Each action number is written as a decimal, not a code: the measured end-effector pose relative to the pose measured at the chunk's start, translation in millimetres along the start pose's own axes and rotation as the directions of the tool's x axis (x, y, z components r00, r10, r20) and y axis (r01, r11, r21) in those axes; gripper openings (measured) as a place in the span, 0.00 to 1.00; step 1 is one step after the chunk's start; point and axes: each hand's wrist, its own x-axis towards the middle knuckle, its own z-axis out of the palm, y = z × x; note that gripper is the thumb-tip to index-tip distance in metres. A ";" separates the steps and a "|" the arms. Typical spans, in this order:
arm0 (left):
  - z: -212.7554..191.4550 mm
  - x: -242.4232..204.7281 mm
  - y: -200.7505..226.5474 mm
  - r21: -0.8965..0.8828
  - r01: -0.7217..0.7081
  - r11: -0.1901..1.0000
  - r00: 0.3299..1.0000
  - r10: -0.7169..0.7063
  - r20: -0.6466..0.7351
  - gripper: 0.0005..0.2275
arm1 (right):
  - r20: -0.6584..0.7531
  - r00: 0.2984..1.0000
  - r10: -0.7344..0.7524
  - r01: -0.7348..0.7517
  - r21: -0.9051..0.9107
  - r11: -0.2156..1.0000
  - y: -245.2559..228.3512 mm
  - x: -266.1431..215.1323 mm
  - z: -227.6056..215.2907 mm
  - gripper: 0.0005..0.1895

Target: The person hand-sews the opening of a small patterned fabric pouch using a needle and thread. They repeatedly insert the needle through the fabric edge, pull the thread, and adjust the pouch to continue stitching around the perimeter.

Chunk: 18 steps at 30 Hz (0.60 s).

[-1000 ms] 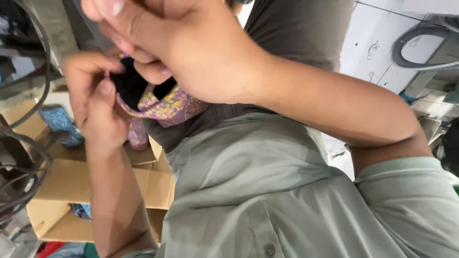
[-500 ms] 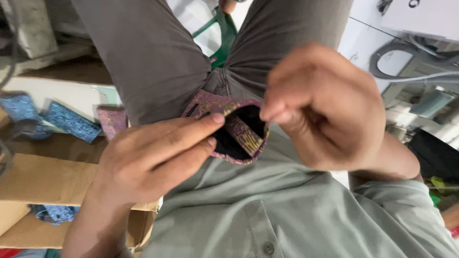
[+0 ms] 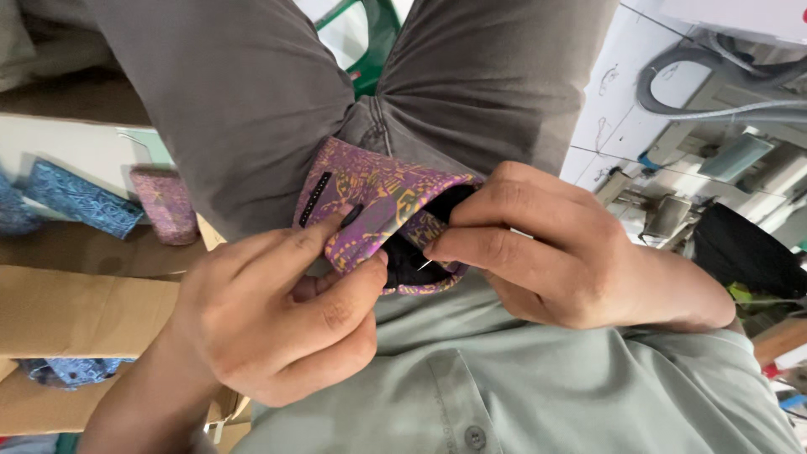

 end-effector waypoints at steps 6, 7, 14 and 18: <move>7.6 -2.3 1.3 -0.045 0.009 0.999 0.998 -0.011 -0.059 0.06 | -0.011 1.000 0.025 -0.025 -0.027 0.999 -1.4 -3.7 -3.3 0.18; 7.9 -3.1 2.6 -0.042 0.021 0.999 0.997 -0.024 -0.069 0.06 | -0.002 1.000 0.010 -0.010 -0.018 1.000 -0.7 -5.4 -4.9 0.18; 18.4 -6.1 1.8 -0.045 0.021 0.999 0.990 -0.027 -0.136 0.06 | -0.136 0.897 0.420 -0.385 0.225 0.895 -13.6 -5.6 -12.4 0.13; 23.8 -12.2 3.4 -0.057 0.042 0.997 0.982 -0.052 -0.180 0.06 | 0.106 0.994 -0.002 0.013 -0.100 0.995 -3.6 6.5 -17.1 0.19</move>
